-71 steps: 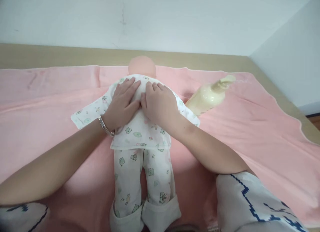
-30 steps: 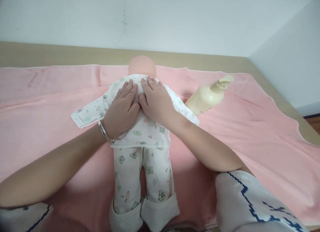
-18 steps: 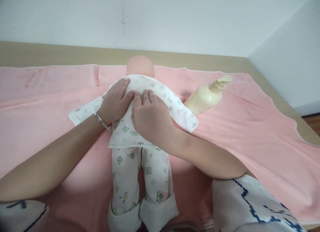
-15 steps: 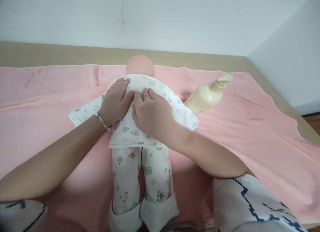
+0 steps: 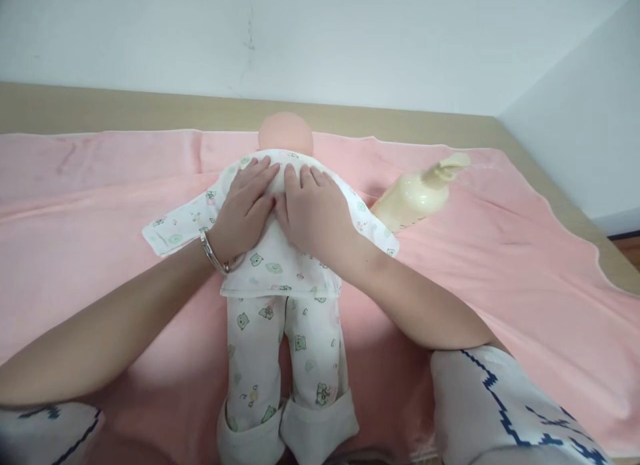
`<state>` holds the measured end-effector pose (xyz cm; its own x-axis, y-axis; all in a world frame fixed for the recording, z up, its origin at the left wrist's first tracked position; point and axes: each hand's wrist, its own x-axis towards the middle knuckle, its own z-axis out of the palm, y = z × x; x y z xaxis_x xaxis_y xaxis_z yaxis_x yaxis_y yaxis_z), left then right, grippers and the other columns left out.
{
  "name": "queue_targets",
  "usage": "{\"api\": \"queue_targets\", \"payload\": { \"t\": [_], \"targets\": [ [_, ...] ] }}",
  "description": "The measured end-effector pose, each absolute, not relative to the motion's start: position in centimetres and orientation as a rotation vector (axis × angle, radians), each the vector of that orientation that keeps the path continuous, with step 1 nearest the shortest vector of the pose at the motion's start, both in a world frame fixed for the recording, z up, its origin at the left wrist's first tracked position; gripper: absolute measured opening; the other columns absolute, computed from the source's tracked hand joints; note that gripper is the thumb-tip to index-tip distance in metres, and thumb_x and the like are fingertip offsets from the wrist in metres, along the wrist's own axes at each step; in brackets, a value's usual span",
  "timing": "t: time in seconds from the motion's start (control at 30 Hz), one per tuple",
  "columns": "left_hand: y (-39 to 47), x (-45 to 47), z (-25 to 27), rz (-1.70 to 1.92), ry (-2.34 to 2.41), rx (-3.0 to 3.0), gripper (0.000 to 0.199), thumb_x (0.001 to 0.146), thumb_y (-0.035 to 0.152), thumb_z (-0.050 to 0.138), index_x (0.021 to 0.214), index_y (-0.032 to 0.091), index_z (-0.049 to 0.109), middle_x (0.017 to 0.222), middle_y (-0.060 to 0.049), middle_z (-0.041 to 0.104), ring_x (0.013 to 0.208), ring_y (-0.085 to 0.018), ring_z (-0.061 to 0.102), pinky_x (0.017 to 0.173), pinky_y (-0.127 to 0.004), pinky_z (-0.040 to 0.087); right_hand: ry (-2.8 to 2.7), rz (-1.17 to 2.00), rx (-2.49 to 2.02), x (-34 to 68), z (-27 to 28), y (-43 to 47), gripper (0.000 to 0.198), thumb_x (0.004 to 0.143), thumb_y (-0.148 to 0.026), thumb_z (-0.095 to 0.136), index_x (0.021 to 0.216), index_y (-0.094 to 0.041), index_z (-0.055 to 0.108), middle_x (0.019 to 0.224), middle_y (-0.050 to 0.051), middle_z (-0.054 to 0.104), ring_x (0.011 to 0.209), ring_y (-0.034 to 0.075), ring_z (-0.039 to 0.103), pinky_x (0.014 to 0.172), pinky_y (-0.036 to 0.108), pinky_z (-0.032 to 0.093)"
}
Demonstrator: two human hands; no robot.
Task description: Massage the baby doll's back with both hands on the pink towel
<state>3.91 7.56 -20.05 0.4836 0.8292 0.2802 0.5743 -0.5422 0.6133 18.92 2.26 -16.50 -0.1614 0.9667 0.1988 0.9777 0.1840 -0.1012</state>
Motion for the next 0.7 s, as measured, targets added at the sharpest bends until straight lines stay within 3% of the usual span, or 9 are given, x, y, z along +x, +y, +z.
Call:
{"api": "queue_targets", "payload": {
  "t": [0.23, 0.47, 0.7],
  "targets": [
    [8.6, 3.5, -21.5, 0.948, 1.203, 2.265, 0.054, 0.097, 0.042, 0.039, 0.145, 0.02, 0.05, 0.159, -0.009, 0.044, 0.152, -0.027, 0.034, 0.131, -0.052, 0.021, -2.253, -0.202, -1.903, 17.3, -16.2, -0.1, 0.056, 0.104, -0.032, 0.034, 0.147, 0.001, 0.046, 0.142, 0.03, 0.055, 0.135, 0.044, 0.051, 0.107, 0.06, 0.045],
    [8.5, 3.4, -21.7, 1.017, 1.18, 2.262, 0.049, 0.101, 0.042, 0.034, 0.141, 0.024, 0.053, 0.153, -0.006, 0.051, 0.148, -0.024, 0.04, 0.129, -0.047, 0.027, -2.294, 0.138, -1.719, 20.0, -17.1, 3.8, 0.064, 0.1, -0.04, 0.043, 0.157, -0.012, 0.034, 0.166, 0.019, 0.025, 0.156, 0.035, 0.021, 0.126, 0.059, 0.021],
    [8.6, 3.4, -22.0, 1.041, 1.18, 2.281, 0.05, 0.103, 0.047, 0.031, 0.141, 0.025, 0.053, 0.152, -0.005, 0.052, 0.148, -0.023, 0.041, 0.129, -0.048, 0.028, -2.189, 0.142, -1.725, 19.7, -18.0, 3.8, 0.058, 0.1, -0.035, 0.036, 0.154, -0.014, 0.039, 0.165, 0.017, 0.029, 0.155, 0.033, 0.025, 0.125, 0.061, 0.022]
  ]
}}
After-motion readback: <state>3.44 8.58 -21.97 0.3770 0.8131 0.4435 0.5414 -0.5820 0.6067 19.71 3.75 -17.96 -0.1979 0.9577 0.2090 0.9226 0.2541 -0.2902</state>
